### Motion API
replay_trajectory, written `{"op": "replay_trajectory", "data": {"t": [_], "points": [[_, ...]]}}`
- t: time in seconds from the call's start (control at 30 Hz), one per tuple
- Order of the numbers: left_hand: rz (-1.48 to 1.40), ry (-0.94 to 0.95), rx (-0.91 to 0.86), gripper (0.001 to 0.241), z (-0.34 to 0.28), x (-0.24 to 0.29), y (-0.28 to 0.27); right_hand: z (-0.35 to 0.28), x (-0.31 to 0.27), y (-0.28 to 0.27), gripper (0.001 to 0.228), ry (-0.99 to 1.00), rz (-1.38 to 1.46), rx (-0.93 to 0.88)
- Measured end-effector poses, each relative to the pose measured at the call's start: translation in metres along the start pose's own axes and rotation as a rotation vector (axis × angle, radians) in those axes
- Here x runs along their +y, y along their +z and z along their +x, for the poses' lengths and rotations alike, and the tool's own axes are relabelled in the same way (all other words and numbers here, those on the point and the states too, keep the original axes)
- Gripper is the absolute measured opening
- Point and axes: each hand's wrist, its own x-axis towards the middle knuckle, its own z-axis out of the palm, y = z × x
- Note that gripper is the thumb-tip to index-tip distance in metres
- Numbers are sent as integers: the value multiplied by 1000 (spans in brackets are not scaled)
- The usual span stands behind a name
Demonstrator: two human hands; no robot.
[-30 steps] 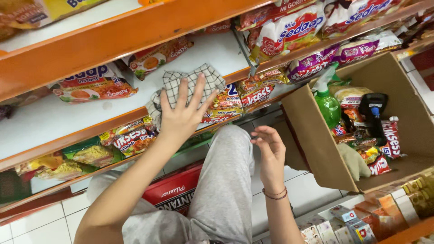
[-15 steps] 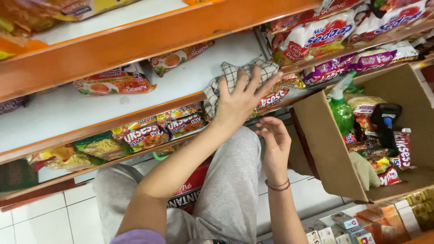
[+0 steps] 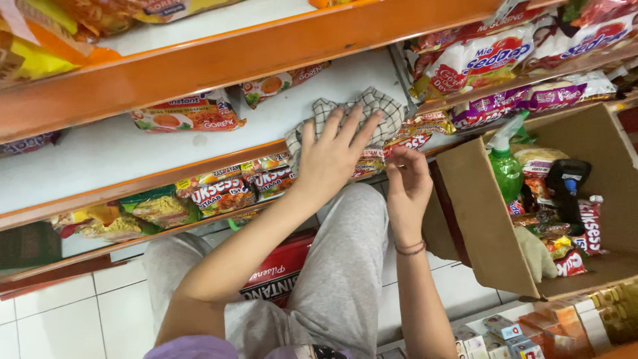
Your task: The person wipes down instant noodle packages with a cloth, scans them using a handheld barcode scanner, and places them back onto the shelves in a organized manner.
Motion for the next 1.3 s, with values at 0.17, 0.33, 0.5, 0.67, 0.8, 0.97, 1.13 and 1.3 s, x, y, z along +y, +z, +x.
{"op": "replay_trajectory", "data": {"t": [0.17,0.33,0.5,0.67,0.8,0.97,1.13,1.3], "points": [[-488,-219,100,55,-8,-10,-18,31,-9,14,42,-413,-540,56],[-466,-279,66,52,-19,-38,-49,58,-13,25,35,-631,-803,-40],[-124,-155,-91,59,-28,-39,-55,77,-19,18,18,-723,-939,-112],[53,-94,-93,62,-21,-26,-36,82,-18,16,17,-723,-921,-124],[22,-70,-108,61,-9,-17,-30,82,-15,12,18,-730,-918,-118],[-96,-59,-144,65,7,-19,-41,91,-15,3,16,-695,-937,-87],[22,-81,-194,68,11,-10,-35,89,-12,0,20,-644,-884,-88],[189,75,-64,63,21,13,7,92,-13,-26,28,-632,-743,105]]}}
